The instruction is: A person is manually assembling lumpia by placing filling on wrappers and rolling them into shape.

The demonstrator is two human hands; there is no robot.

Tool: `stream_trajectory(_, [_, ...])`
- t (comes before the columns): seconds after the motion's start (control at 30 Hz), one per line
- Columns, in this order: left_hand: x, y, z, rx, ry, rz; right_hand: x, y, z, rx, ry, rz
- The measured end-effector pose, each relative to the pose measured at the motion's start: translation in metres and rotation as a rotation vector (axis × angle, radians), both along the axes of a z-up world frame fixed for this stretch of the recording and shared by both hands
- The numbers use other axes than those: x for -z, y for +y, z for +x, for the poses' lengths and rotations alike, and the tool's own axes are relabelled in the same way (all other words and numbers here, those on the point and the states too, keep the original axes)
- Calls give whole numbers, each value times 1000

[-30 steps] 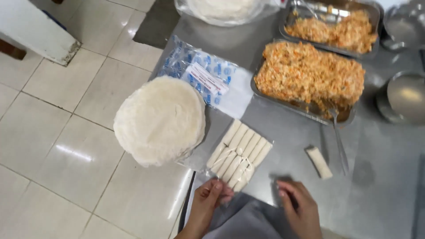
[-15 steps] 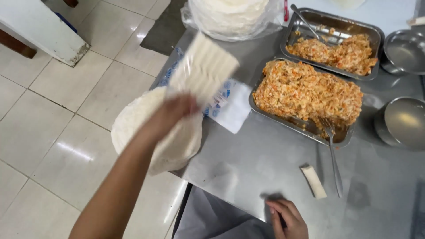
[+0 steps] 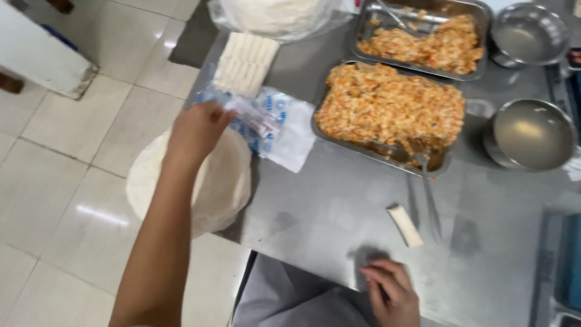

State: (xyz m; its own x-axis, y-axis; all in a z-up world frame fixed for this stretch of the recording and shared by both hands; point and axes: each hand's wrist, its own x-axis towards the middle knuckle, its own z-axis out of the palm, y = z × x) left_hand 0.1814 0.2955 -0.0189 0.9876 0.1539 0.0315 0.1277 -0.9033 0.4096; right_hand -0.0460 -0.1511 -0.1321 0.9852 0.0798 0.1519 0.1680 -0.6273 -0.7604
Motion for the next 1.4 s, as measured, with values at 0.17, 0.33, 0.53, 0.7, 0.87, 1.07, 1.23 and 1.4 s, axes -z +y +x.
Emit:
stream_trajectory(0.17, [22,-1,-72,-28,-145,117,-33,-33,30,217,-258,-18])
stream_trajectory(0.33, [28,-15,-105,161,-297,204,-15,-33,56,138,-125,-172])
stream_trajectory(0.53, [38,-29,-130,155,-500,4,-9,-31,65,58,-192,-273])
stream_trajectory(0.7, [41,-6,-131,-91,-337,100,0,-104,0,349,-146,-338])
stream_trajectory(0.87, [39,14,-134,-151,-377,150,4,-166,56,435,-323,-493])
stream_trajectory(1.07, [-45,-34,-141,-121,-270,-473,-15,-134,52,402,-330,-463])
stream_trajectory(1.23, [-35,-43,-128,-25,-88,-77,-11,-29,29,31,47,152])
stream_trajectory(1.4, [46,0,-138,-106,-217,139,-12,28,25,-51,276,241])
